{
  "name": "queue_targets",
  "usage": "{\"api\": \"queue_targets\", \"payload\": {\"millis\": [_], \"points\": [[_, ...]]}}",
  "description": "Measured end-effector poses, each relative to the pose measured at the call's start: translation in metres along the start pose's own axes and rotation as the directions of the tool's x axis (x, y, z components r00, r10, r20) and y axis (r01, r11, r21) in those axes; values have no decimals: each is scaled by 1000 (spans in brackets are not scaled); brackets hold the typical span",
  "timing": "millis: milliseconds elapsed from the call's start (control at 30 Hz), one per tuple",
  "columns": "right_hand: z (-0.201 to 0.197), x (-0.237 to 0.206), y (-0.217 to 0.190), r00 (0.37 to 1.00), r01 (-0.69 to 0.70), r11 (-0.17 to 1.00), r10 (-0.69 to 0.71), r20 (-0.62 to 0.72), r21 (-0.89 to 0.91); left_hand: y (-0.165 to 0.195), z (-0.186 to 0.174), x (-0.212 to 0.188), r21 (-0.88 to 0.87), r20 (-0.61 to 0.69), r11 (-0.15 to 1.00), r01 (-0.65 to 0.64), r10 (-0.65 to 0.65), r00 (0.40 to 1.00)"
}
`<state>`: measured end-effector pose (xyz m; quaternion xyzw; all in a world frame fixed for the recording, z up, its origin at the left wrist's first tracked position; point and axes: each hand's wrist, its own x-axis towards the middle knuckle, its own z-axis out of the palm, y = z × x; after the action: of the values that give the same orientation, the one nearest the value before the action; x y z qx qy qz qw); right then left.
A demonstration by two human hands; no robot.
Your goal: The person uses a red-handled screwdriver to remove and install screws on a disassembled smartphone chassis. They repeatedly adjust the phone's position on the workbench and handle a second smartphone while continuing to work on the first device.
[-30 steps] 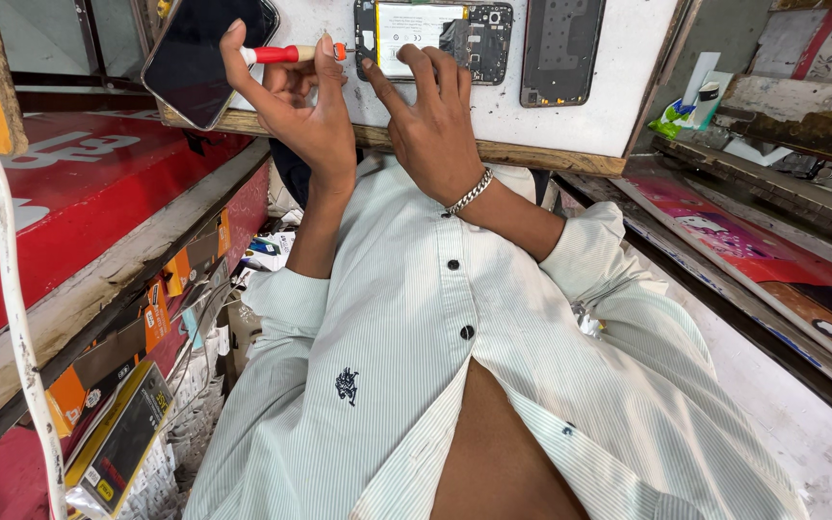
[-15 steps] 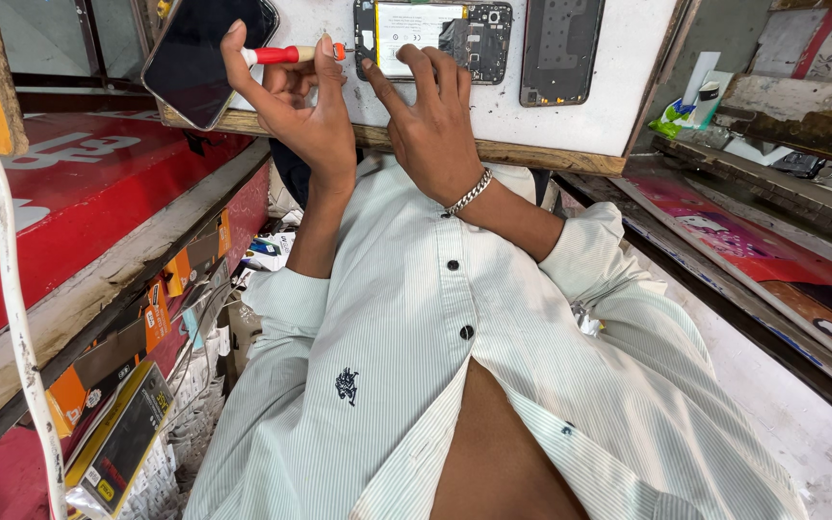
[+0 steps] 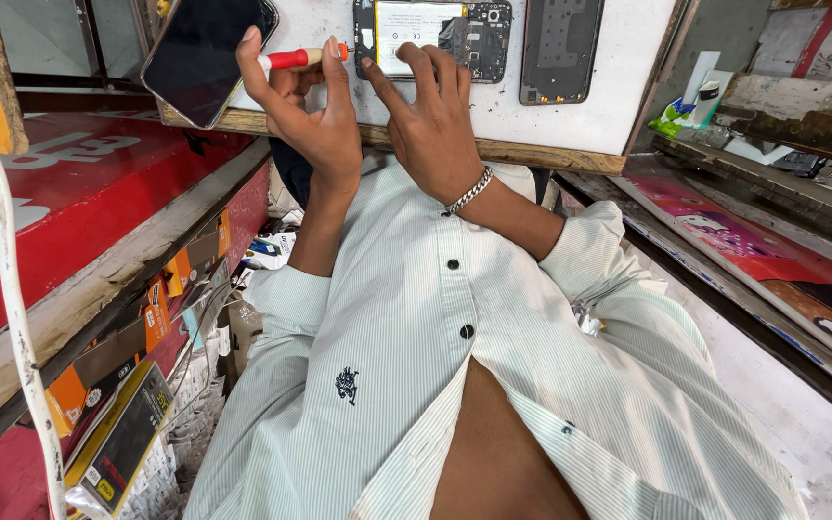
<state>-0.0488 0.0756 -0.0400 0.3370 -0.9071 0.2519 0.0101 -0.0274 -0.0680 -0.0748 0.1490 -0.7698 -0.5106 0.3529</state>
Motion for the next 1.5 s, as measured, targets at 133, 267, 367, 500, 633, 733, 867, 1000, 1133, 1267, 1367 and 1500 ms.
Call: {"api": "queue_targets", "payload": {"millis": [133,267,367,500,633,733,867,1000,1133,1267,1367,1500], "points": [[0,0,0,1000,-2,1000,2,1,-1,-1,0,0,21,15,999,-33,33,999],[0,0,1,1000,2,1000,-1,2,0,0,0,1,46,24,997,-64,63,998],[-1,1,0,1000,4,1000,-4,4,7,4,0,6,47,49,989,-139,136,989],[-5,3,0,1000,-1,1000,1,7,4,11,-7,22,172,162,945,-279,252,954],[-9,6,-2,1000,4,999,-4,-3,38,23,-16,35,80,335,942,-325,281,899],[-12,7,-1,998,5,999,-1,-70,54,32,-21,41,1,433,940,-341,307,848],[-17,7,8,987,-24,997,36,-158,73,37,-21,48,-51,453,953,-300,290,843],[-21,6,18,981,-60,993,78,-180,103,36,-17,44,74,342,968,-240,202,918],[-21,4,21,980,-42,995,59,-190,91,37,-14,34,-70,421,977,-202,212,882],[-22,4,20,982,-43,996,56,-182,75,38,-7,32,94,284,953,-289,253,925],[-25,2,21,982,-41,997,53,-179,72,40,-3,31,-64,257,979,-194,204,945],[-24,1,21,979,-43,996,57,-194,75,40,-5,31,-83,341,956,-281,292,893]]}}
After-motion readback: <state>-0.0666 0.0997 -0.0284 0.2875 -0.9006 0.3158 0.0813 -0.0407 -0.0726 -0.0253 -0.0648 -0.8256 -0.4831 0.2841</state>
